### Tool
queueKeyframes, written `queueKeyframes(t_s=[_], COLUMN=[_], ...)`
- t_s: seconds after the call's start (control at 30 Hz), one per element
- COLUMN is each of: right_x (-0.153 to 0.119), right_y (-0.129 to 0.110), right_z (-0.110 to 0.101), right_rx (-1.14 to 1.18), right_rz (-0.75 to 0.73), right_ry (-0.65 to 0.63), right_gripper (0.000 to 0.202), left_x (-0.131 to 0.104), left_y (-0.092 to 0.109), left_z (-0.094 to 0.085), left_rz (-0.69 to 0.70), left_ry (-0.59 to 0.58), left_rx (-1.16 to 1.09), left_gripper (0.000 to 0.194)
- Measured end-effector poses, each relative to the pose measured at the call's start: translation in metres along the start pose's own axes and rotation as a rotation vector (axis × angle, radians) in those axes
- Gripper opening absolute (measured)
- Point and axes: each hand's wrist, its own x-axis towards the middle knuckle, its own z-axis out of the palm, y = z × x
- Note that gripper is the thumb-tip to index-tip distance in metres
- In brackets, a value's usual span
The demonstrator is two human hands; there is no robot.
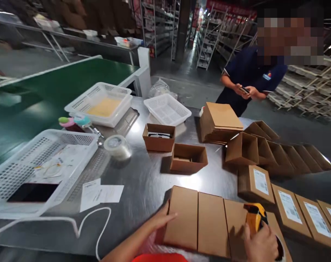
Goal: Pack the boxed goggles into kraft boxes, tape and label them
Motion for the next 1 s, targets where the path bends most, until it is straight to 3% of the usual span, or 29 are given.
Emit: queueKeyframes(t_s=[0.07, 0.17, 0.27, 0.33, 0.4, 0.47, 0.57, 0.7, 0.83, 1.0], right_x=[0.016, 0.038, 0.059, 0.075, 0.094, 0.111, 0.122, 0.094, 0.028, -0.092], right_y=[-0.052, -0.164, -0.290, -0.364, -0.421, -0.459, -0.485, -0.480, -0.455, -0.402], right_z=[0.000, -0.001, 0.004, 0.012, 0.025, 0.039, 0.051, 0.043, 0.011, -0.031], right_rx=[0.154, 0.422, 0.564, 0.568, 0.480, 0.322, 0.201, 0.201, 0.197, 0.282], right_rz=[-0.134, -0.404, -0.775, -0.917, -0.904, -0.830, -0.883, -1.082, -1.194, -1.427], right_ry=[0.075, 0.053, -0.096, -0.166, -0.210, -0.269, -0.331, -0.374, -0.414, -0.475], right_gripper=[0.056, 0.045, 0.045, 0.053, 0.061, 0.059, 0.035, 0.027, 0.021, 0.028], left_x=[0.003, -0.003, -0.020, -0.037, -0.058, -0.079, -0.110, -0.140, -0.155, -0.164], left_y=[-0.003, 0.002, 0.015, 0.023, 0.026, 0.023, 0.007, -0.021, -0.022, 0.019], left_z=[-0.010, -0.031, -0.054, -0.069, -0.084, -0.098, -0.113, -0.123, -0.129, -0.140], left_rz=[-0.029, -0.011, 0.092, 0.148, 0.157, 0.115, 0.070, 0.005, 0.049, 0.187], left_ry=[0.157, 0.360, 0.500, 0.677, 0.863, 0.964, 1.030, 1.037, 0.984, 1.153], left_rx=[0.054, 0.114, 0.109, 0.103, 0.079, 0.008, -0.125, -0.368, -0.471, -0.257], left_gripper=[0.083, 0.072, 0.058, 0.057, 0.063, 0.070, 0.074, 0.073, 0.072, 0.062])
